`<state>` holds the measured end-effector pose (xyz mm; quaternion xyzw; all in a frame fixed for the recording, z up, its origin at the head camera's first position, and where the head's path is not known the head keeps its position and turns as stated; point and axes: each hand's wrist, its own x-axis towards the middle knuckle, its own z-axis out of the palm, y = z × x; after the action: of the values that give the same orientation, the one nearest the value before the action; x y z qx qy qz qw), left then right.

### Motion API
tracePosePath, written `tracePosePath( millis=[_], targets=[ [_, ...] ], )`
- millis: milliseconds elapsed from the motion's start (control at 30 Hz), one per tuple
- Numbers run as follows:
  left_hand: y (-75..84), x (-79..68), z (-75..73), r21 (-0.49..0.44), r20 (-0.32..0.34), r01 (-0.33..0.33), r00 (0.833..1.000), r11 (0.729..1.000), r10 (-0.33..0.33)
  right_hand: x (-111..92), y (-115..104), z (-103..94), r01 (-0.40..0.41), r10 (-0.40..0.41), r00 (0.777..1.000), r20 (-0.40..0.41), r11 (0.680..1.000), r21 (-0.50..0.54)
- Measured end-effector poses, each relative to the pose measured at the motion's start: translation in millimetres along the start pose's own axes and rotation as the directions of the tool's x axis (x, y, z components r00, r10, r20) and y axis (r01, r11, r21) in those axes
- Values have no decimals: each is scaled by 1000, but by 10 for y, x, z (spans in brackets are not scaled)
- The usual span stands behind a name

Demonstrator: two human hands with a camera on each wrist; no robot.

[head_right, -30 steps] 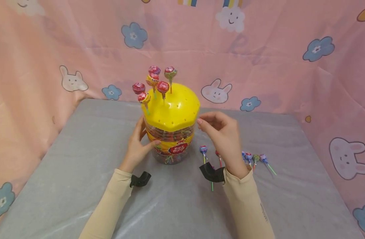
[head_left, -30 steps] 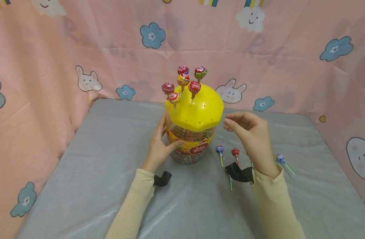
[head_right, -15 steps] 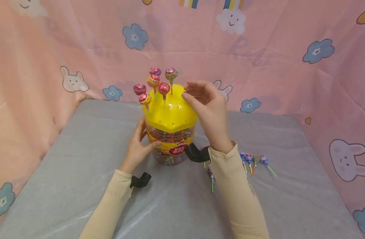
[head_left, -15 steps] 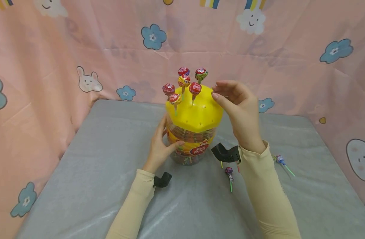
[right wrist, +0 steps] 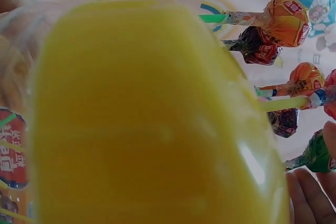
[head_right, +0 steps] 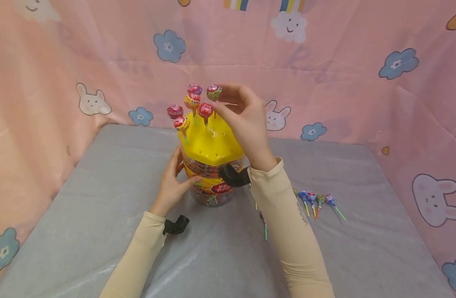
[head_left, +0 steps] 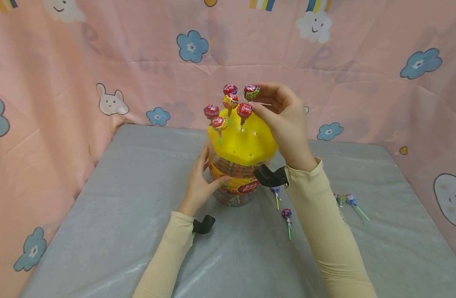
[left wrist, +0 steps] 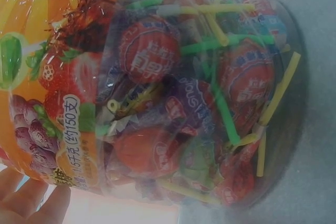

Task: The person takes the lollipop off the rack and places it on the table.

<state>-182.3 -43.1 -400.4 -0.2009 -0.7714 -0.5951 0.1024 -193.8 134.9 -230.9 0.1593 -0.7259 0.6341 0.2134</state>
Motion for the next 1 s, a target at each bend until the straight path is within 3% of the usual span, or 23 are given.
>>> tracePosePath(
  millis=[300, 600, 833, 1000],
  targets=[
    [9, -7, -6, 1, 1, -2, 1000, 1000, 2, 64, 2, 33, 29, -29, 1000, -11, 999, -39],
    [13, -4, -4, -3, 5, -2, 1000, 1000, 3, 75, -66, 1, 44, -40, 998, -56, 996, 80],
    [13, -1, 2, -7, 2, -7, 1000, 1000, 7, 2, -94, -112, 136, -128, 988, -90, 986, 96],
    [10, -2, -5, -2, 1, -4, 1000, 1000, 4, -114, -127, -265, 114, -99, 991, -91, 977, 182]
  ],
)
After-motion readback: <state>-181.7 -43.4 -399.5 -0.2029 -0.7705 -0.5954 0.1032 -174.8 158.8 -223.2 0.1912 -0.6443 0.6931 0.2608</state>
